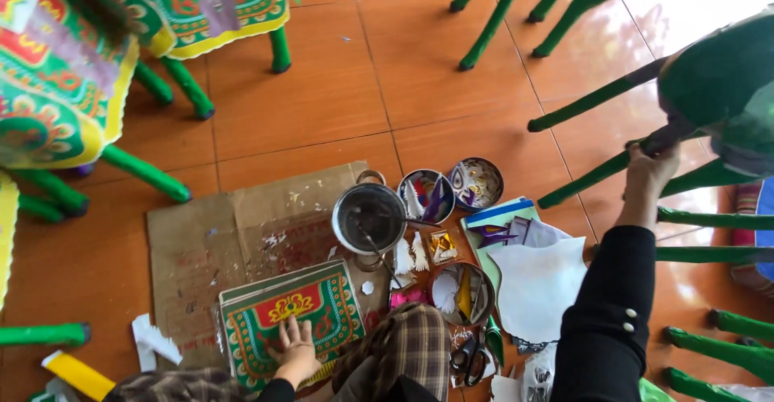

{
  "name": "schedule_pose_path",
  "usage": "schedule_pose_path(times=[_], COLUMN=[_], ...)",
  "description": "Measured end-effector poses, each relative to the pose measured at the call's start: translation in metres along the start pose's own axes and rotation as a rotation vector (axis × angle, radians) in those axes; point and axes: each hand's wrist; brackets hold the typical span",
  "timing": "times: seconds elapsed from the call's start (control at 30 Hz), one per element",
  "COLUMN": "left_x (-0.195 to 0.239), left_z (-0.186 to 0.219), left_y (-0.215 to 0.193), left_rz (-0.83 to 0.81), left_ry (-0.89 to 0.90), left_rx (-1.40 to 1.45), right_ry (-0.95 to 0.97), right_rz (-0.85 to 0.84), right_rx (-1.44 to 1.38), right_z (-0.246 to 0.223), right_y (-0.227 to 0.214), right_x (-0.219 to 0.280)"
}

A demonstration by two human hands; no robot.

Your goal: The person sits on the floor and decorates a green paper-mache horse-shaped craft. They apply glue to small paper cutouts and attach them to the craft's body and head, then use a brush to apply a liquid to the surface of the craft.

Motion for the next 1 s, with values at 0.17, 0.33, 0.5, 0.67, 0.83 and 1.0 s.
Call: schedule_pose_path(times=[0.17,0.33,0.5,0.67,0.83,1.0], left_x=[0.02,0.01,0.01,-0.076,-0.053,-0.032], left_z=[-0.008,-0.025,-0.059,-0.127,-0.221,-0.275], left_y=[0.005,0.024,0.026,0.025,0.05,0.086], left_rz=[0.042,0.248,0.396,0.646,0.994,1.094], left_ry=[0.078,0.156,0.396,0.849,0.955,0.932], left_rx=[0.008,0.007,0.097,0.562,0.793,1.064], right_ry=[-0.324,-0.503,-0.69,-0.699,-0.805,-0.543], right_rz=[-0.11,-0.339,-0.675,-0.751,-0.656,-1.029], right_rx=[-0.029,-0.119,-0.354,-0.219,-0.304,-0.286], right_z=[-0.105,-0.322,-0.446,-0.517,-0.53,-0.519], right_y=[-0.034,-0.068,-0.049,0.007,0.094,0.16], right_x=[0.014,0.131,0.265,0.428,0.574,0.668])
Point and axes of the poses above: each hand's wrist, its own x-axis away from the middle knuckle, its own y-axis out of the palm, z = x × y, and after that the axes turned 9 degrees about -z, right-handed
